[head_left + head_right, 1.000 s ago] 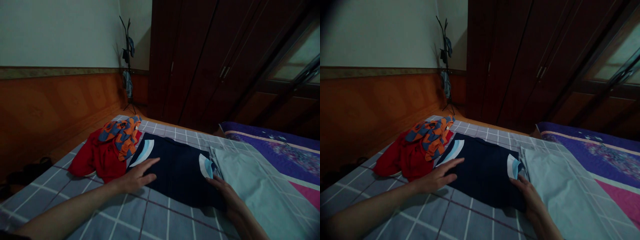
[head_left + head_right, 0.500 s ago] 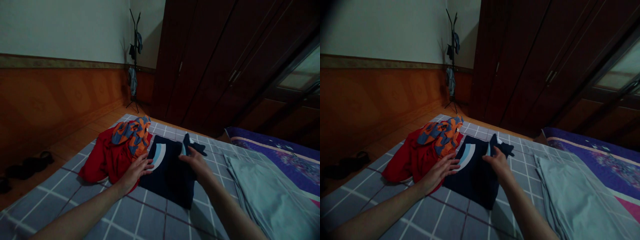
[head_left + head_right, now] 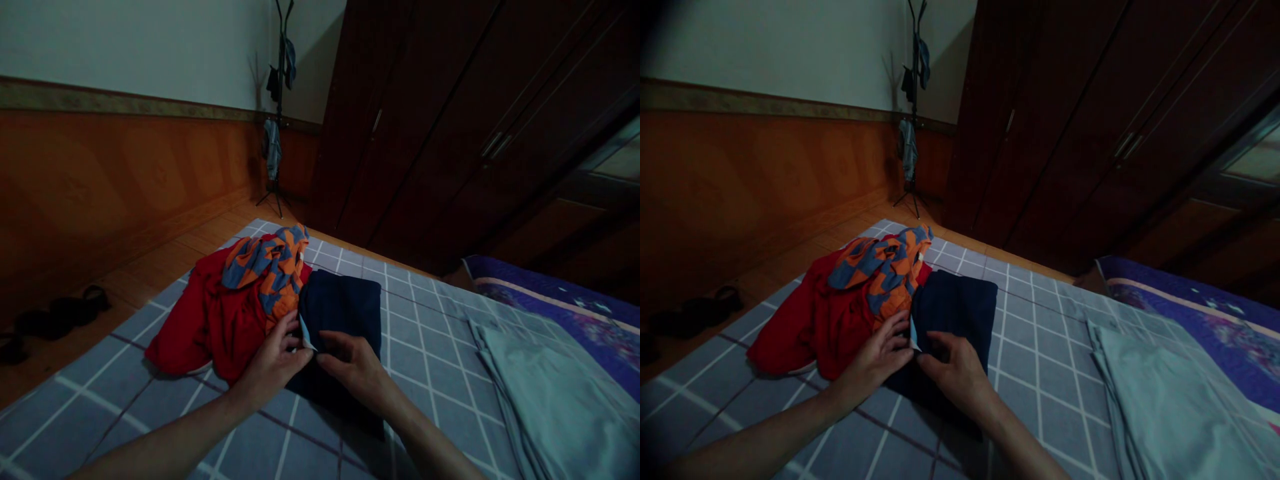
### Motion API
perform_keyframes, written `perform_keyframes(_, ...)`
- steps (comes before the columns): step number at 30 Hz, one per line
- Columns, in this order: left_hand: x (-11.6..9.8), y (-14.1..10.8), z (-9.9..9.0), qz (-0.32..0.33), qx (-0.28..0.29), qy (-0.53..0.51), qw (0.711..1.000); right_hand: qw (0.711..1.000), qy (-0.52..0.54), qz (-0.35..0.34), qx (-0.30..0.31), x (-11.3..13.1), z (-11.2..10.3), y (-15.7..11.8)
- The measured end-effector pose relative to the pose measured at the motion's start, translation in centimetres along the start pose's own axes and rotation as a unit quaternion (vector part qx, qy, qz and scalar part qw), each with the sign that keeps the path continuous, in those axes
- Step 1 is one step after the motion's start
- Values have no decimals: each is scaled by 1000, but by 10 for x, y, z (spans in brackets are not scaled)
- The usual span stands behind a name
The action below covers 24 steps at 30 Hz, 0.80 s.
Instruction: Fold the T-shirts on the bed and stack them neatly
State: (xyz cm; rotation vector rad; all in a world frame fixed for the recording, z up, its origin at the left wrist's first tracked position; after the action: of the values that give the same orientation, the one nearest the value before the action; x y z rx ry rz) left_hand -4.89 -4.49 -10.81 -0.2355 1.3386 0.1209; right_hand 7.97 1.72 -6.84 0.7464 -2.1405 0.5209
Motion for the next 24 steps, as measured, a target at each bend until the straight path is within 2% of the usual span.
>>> perform_keyframes(2, -3, -6, 2, 25, 8, 66, 997, 996, -76, -20, -43, 0, -15, -6)
perform_keyframes(5, -9, -14, 4, 73, 19, 179, 981, 972, -185, -57, -135, -6, -40, -13)
perform_keyframes(9, -10, -16, 8, 115, 18, 277, 954, 922, -280, 0, -266, -34, -73, -19)
perform_keyframes(11, -12, -15, 10, 140, 5, 313, 939, 921, -283, 61, -260, -53, -79, -17)
perform_keyframes(14, -15, -14, 14, 170, -3, 335, 927, 937, -246, 135, -206, -76, -77, -12)
perform_keyframes(19, -19, -8, 15, 192, 15, 358, 914, 944, -187, 174, -207, -91, -86, -10)
perform_keyframes(24, -31, -15, 13, 235, 15, 454, 860, 955, -168, 192, -154, -93, -89, -15)
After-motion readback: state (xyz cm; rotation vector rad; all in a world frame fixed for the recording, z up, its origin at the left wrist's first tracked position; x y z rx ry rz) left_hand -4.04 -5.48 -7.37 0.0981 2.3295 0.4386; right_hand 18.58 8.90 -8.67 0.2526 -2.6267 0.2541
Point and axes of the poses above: each hand's wrist, its own y-axis towards the middle knuckle, its own z-axis out of the palm, x = y × z, the point moved 7 cm from there along y, towards the middle knuckle, and after that the axes turned 5 degrees about -y, right-handed, at the moved point
